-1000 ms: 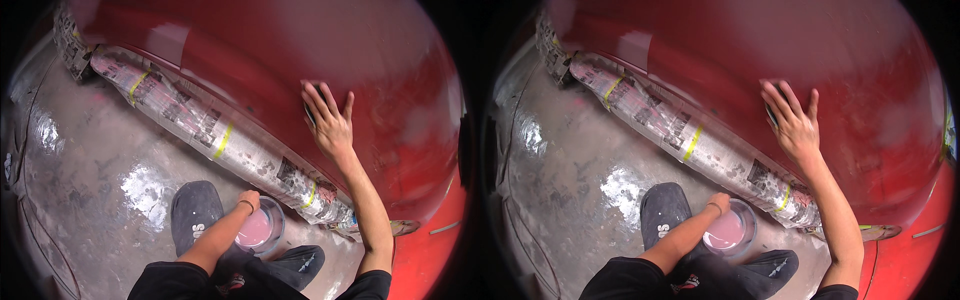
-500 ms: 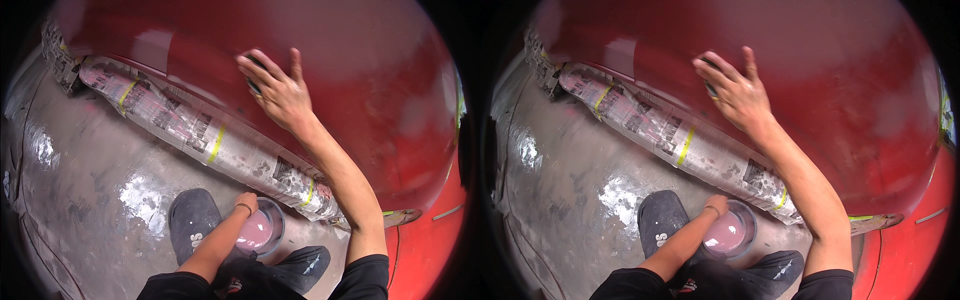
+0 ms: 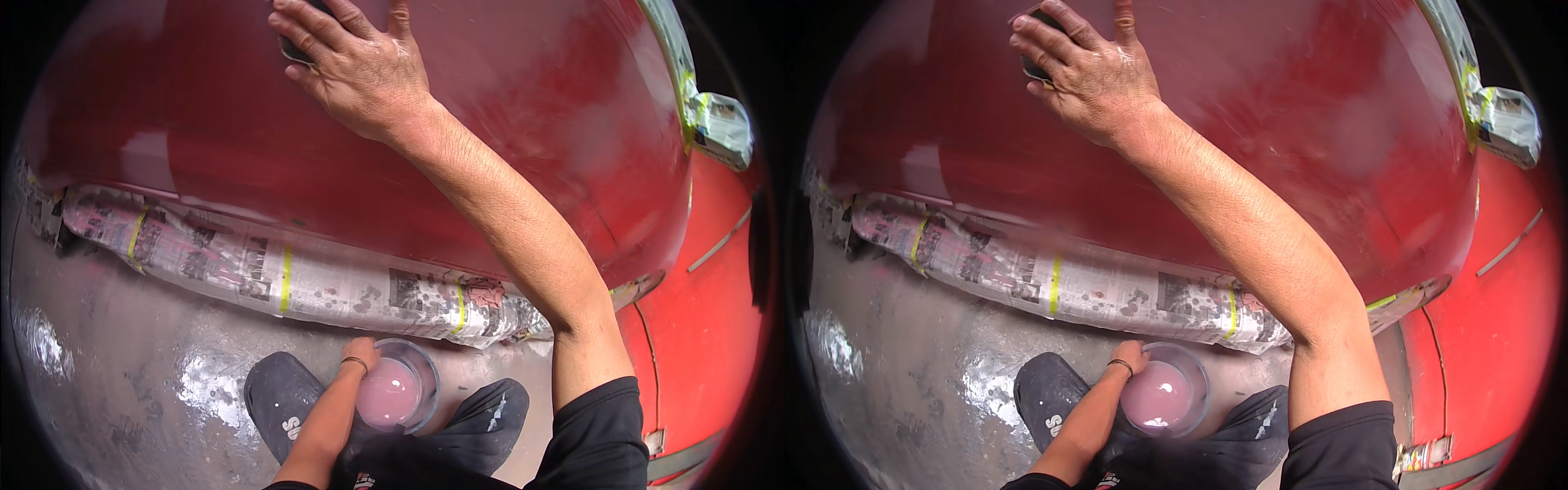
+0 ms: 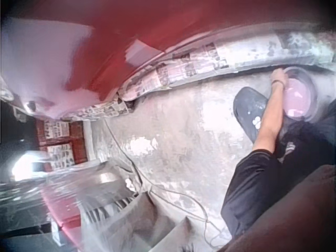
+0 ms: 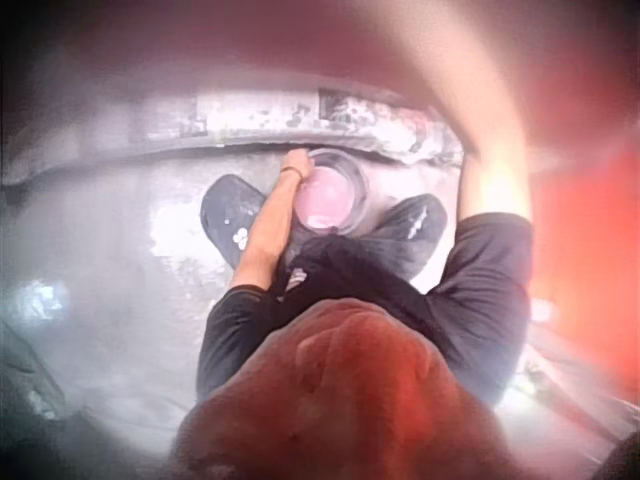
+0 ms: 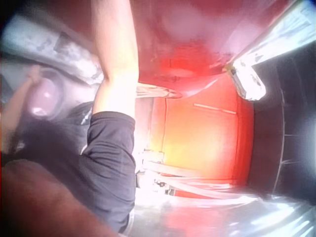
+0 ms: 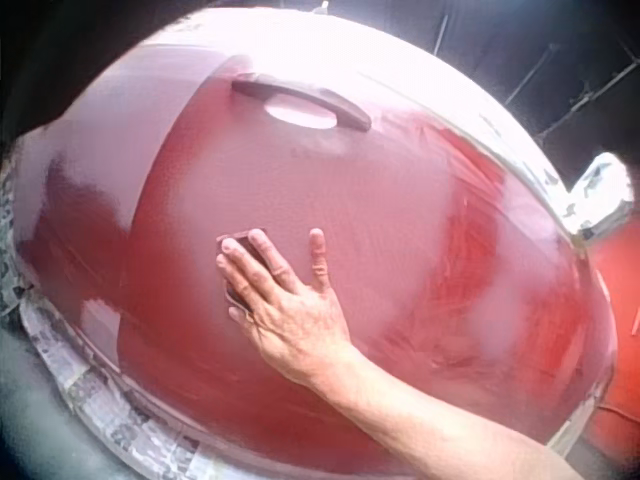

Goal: The person is sanding a red car door with a sanding block and water. They repeatedly dip the sanding block into a bucket of water and rub the surface of the door in circular and linear motions. The door is partially covered with newspaper and tape to protect adjacent areas.

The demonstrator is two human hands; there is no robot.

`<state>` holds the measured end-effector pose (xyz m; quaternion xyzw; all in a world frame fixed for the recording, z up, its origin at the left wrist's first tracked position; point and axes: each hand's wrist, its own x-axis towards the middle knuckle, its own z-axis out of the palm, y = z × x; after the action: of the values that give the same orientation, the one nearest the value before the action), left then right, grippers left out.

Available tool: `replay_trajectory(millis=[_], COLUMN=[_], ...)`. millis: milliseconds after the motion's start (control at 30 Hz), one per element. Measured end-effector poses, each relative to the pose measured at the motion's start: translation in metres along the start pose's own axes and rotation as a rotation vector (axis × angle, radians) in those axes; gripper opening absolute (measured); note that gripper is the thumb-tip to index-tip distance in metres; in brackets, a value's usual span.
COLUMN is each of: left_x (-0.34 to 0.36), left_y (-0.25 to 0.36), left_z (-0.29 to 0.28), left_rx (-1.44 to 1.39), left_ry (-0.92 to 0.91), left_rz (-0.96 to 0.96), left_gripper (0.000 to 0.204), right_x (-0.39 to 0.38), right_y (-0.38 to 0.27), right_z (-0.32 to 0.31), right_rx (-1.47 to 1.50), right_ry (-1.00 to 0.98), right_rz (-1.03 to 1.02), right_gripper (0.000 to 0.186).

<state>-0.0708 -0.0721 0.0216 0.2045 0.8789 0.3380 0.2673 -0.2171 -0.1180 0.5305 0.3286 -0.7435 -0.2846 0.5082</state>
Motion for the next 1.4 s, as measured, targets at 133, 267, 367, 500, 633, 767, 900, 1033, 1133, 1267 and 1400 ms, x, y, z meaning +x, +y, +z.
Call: replay_trajectory(millis=[133,267,367,500,633,767,900,1033,1133,1267,1400], left_x=[-0.002,-0.003,-0.007,-0.007,-0.005,-0.004,0.001,-0.004,-0.004,-0.002,-0.001], left_y=[-0.006,0.011,0.006,0.012,0.022,0.032,0.025,0.023,0.015,0.032,0.027], left_z=[0.003,-0.001,-0.001,-0.013,-0.017,-0.009,-0.020,-0.016,-0.022,-0.011,-0.006], left_rx=[0.046,0.068,0.057,0.075,0.123,0.134,0.170,0.195,0.190,0.188,0.190], left_ry=[0.031,-0.030,-0.012,0.000,0.008,-0.019,-0.005,-0.002,0.018,-0.017,0.009], left_rz=[-0.002,0.003,-0.024,-0.029,-0.078,-0.083,-0.132,-0.102,-0.141,-0.114,-0.104], left_gripper=[0.041,0.042,0.042,0.041,0.045,0.048,0.050,0.052,0.054,0.056,0.052], right_x=[-0.114,-0.268,-0.209,-0.167,-0.247,-0.331,-0.178,-0.112,-0.151,-0.279,-0.193], right_y=[0.066,0.154,0.120,0.066,0.127,0.217,0.171,0.175,0.215,0.318,0.241], right_z=[-0.039,-0.097,-0.069,-0.039,-0.066,-0.090,-0.077,-0.076,-0.105,-0.128,-0.088], right_rx=[-0.078,-0.135,-0.094,-0.106,-0.187,-0.137,-0.164,-0.276,-0.205,-0.192,-0.257], right_ry=[-0.050,0.050,0.108,-0.047,-0.029,0.282,0.143,0.154,0.024,0.211,0.198], right_rz=[0.302,1.145,1.294,0.711,0.715,1.385,1.056,0.538,0.631,1.010,1.071], right_gripper=[0.061,0.070,0.076,0.071,0.069,0.079,0.079,0.065,0.065,0.072,0.075])
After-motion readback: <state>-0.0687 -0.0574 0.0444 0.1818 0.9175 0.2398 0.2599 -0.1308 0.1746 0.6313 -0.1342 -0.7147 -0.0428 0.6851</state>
